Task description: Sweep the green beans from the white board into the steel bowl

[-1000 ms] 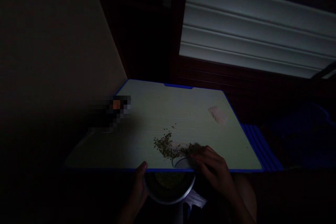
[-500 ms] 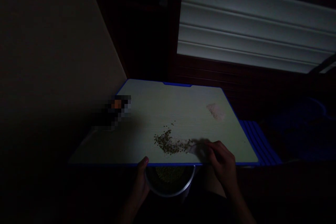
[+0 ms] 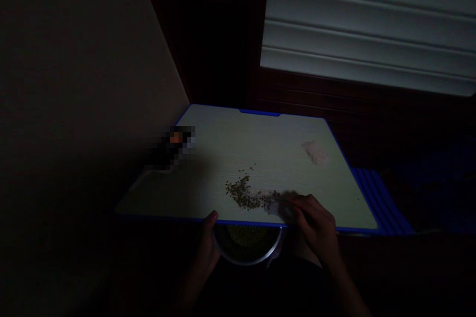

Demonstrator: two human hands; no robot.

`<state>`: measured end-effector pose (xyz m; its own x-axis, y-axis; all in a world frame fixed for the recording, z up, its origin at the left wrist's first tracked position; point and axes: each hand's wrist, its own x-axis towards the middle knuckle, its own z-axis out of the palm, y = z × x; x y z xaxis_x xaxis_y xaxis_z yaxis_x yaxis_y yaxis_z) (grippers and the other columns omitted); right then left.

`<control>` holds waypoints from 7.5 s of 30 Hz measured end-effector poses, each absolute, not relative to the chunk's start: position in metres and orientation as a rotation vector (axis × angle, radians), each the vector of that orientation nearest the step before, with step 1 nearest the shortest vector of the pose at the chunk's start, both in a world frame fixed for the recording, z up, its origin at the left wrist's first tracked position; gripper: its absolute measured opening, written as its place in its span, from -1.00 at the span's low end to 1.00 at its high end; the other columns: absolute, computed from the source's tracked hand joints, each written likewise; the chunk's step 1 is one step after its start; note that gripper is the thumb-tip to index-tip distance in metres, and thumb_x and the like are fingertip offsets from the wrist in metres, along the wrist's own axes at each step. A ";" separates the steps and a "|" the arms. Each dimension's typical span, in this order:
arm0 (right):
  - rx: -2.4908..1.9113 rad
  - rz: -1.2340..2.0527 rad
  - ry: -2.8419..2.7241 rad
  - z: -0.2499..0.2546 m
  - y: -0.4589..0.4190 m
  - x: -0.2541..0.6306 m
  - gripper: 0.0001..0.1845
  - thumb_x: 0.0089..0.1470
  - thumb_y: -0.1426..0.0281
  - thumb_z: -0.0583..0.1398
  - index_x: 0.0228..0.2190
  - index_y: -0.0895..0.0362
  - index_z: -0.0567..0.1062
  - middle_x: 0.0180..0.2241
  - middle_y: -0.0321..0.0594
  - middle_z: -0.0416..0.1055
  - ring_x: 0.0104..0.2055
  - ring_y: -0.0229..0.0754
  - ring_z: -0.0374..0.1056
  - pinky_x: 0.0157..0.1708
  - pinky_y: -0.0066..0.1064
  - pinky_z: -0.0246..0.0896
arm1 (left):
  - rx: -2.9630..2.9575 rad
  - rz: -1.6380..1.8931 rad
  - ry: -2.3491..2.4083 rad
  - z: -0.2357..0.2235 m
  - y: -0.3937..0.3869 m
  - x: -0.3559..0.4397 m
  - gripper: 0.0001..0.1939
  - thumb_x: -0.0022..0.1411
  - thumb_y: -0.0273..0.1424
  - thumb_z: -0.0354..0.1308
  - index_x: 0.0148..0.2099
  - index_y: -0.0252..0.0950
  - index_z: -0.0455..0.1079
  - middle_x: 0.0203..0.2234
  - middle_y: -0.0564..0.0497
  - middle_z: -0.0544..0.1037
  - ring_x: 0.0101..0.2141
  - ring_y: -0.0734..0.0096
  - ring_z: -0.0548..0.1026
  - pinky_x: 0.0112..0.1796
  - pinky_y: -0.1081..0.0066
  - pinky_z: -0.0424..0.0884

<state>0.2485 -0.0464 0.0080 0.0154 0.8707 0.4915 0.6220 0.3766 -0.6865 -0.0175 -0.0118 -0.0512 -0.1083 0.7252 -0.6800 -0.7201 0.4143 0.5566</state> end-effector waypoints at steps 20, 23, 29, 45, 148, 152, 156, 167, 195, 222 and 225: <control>-1.301 0.294 -1.724 0.009 -0.047 0.251 -0.74 0.26 0.45 0.21 -0.06 0.00 0.60 -0.15 -0.14 0.63 -0.11 -0.05 0.53 -0.17 -0.21 0.46 | -0.044 1.276 1.222 -0.043 -0.013 -0.014 -0.48 0.31 -0.43 0.17 0.30 -0.34 0.34 -0.24 -0.05 0.72 0.01 0.15 0.61 0.18 0.18 0.40; -1.265 0.307 -1.749 0.010 -0.047 0.250 -0.71 0.26 0.47 0.20 -0.04 -0.02 0.59 -0.16 -0.16 0.64 -0.12 -0.07 0.54 -0.15 -0.21 0.45 | -0.057 1.263 1.225 -0.037 -0.012 -0.013 -0.51 0.31 -0.42 0.16 0.27 -0.35 0.38 -0.24 -0.06 0.72 -0.01 0.13 0.62 0.18 0.16 0.41; -1.231 0.312 -1.750 0.014 -0.046 0.247 -0.73 0.25 0.48 0.20 -0.06 0.01 0.60 -0.22 -0.16 0.64 -0.16 -0.07 0.54 -0.16 -0.19 0.45 | -0.066 1.266 1.236 -0.029 -0.011 -0.010 -0.55 0.33 -0.44 0.13 0.24 -0.36 0.40 -0.20 -0.06 0.72 0.00 0.14 0.61 0.19 0.16 0.39; -1.317 0.271 -1.675 0.008 -0.048 0.249 -0.75 0.25 0.44 0.21 -0.07 0.00 0.60 -0.16 -0.15 0.63 -0.10 -0.04 0.53 -0.12 -0.17 0.45 | -0.029 1.302 1.214 -0.047 -0.012 -0.015 -0.54 0.27 -0.43 0.20 0.22 -0.25 0.44 -0.17 -0.01 0.71 0.04 0.13 0.59 0.20 0.15 0.39; -1.094 0.249 -1.953 0.016 -0.012 0.231 -0.60 0.26 0.49 0.23 0.05 -0.16 0.54 -0.12 -0.33 0.66 -0.13 -0.08 0.47 0.20 0.14 0.22 | -0.048 1.245 1.179 -0.041 -0.015 -0.012 -0.57 0.34 -0.38 0.13 0.21 -0.41 0.41 -0.13 -0.13 0.70 0.05 0.11 0.58 0.20 0.18 0.38; -1.081 0.264 -1.952 0.016 -0.013 0.231 -0.61 0.25 0.47 0.24 0.04 -0.15 0.55 -0.15 -0.32 0.66 -0.12 -0.06 0.46 0.21 0.17 0.24 | -0.043 1.248 1.180 -0.040 -0.015 -0.012 -0.55 0.32 -0.37 0.17 0.23 -0.34 0.40 -0.15 -0.09 0.71 0.06 0.12 0.58 0.20 0.18 0.39; -1.098 0.282 -1.865 0.017 -0.018 0.231 -0.70 0.23 0.47 0.26 -0.05 -0.09 0.60 -0.17 -0.29 0.66 -0.14 -0.07 0.46 0.18 0.16 0.28 | -0.064 1.226 1.186 -0.041 -0.014 -0.012 -0.58 0.32 -0.38 0.14 0.19 -0.41 0.42 -0.16 -0.17 0.70 0.06 0.05 0.57 0.18 0.12 0.41; -1.217 0.315 -1.694 0.015 -0.039 0.237 -0.85 0.20 0.45 0.29 -0.21 -0.01 0.64 -0.32 -0.26 0.62 -0.22 -0.08 0.50 0.11 0.16 0.38 | -0.056 1.234 1.160 -0.043 -0.015 -0.014 -0.53 0.29 -0.38 0.18 0.22 -0.38 0.40 -0.02 -0.19 0.65 0.09 0.05 0.55 0.19 0.12 0.39; -1.201 0.299 -1.721 0.015 -0.037 0.237 -0.81 0.20 0.49 0.30 -0.17 0.00 0.62 -0.31 -0.25 0.63 -0.23 -0.10 0.43 0.19 0.19 0.29 | -0.051 1.242 1.187 -0.042 -0.013 -0.012 -0.65 0.28 -0.41 0.18 0.09 -0.37 0.46 -0.13 -0.16 0.70 0.08 0.07 0.56 0.19 0.12 0.39; -1.156 0.302 -1.731 0.013 -0.039 0.238 -0.83 0.16 0.51 0.31 -0.21 0.03 0.62 -0.31 -0.25 0.63 -0.21 -0.11 0.41 0.22 0.17 0.28 | -0.049 1.230 1.172 -0.043 -0.014 -0.013 -0.60 0.31 -0.41 0.14 0.16 -0.42 0.43 -0.13 -0.19 0.70 0.04 0.07 0.59 0.15 0.13 0.44; -1.148 0.318 -1.746 0.015 -0.040 0.238 -0.81 0.17 0.51 0.30 -0.19 0.03 0.62 -0.31 -0.25 0.63 -0.22 -0.11 0.41 0.22 0.17 0.28 | -0.043 1.230 1.167 -0.043 -0.014 -0.013 -0.64 0.29 -0.40 0.16 0.10 -0.41 0.46 -0.15 -0.18 0.70 0.05 0.08 0.58 0.15 0.15 0.44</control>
